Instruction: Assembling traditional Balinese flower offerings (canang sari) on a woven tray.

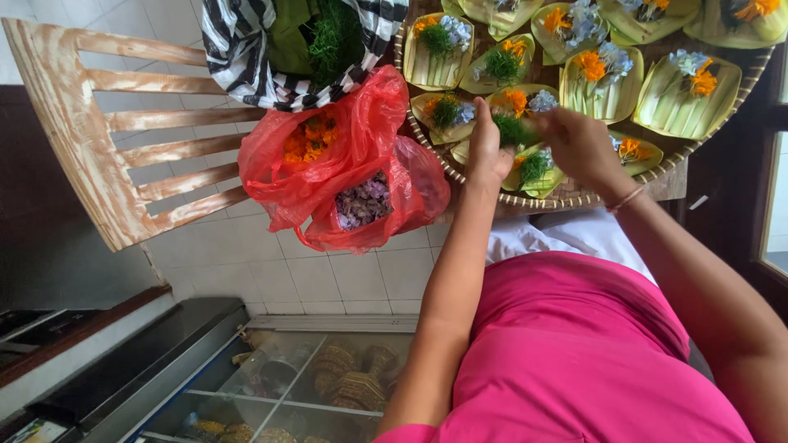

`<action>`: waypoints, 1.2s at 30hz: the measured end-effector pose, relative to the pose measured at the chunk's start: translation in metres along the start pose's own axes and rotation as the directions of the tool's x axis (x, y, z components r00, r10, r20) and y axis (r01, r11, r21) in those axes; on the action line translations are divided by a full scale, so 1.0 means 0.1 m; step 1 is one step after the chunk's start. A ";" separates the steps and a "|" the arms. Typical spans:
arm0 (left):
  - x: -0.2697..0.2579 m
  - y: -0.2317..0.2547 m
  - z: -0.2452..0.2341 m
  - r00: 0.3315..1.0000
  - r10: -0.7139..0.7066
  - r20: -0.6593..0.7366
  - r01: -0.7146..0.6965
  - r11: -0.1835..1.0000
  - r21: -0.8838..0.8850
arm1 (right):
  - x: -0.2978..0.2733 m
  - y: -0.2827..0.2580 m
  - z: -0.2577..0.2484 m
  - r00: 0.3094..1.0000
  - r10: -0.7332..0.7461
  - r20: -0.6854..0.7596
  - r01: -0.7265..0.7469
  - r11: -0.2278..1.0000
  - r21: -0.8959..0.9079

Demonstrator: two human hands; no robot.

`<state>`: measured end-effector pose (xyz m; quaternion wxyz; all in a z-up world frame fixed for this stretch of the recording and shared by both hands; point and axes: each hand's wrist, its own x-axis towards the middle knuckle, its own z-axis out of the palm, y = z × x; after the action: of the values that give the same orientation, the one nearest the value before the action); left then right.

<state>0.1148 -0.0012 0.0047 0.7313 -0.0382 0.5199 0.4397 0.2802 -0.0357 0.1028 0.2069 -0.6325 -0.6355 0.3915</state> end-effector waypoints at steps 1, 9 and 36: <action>-0.05 0.00 0.05 1.000 0.000 -0.003 0.000 1.000 -0.003 | 0.02 -0.15 -0.05 1.000 -0.001 0.004 0.001 1.000 0.000; 0.13 -0.09 0.19 0.995 0.057 -0.084 -0.071 0.984 -0.163 | 0.14 -0.50 -0.01 0.972 -0.182 -0.149 0.197 0.976 0.088; 0.75 0.19 -0.28 0.991 0.132 -0.015 -0.126 0.894 -0.430 | 0.95 0.27 0.20 0.978 0.142 0.155 -0.148 0.988 0.030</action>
<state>0.0866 0.0416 -0.0598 0.6778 -0.1608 0.4062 0.5914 0.2716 0.0483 0.0481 0.1415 -0.6411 -0.5934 0.4657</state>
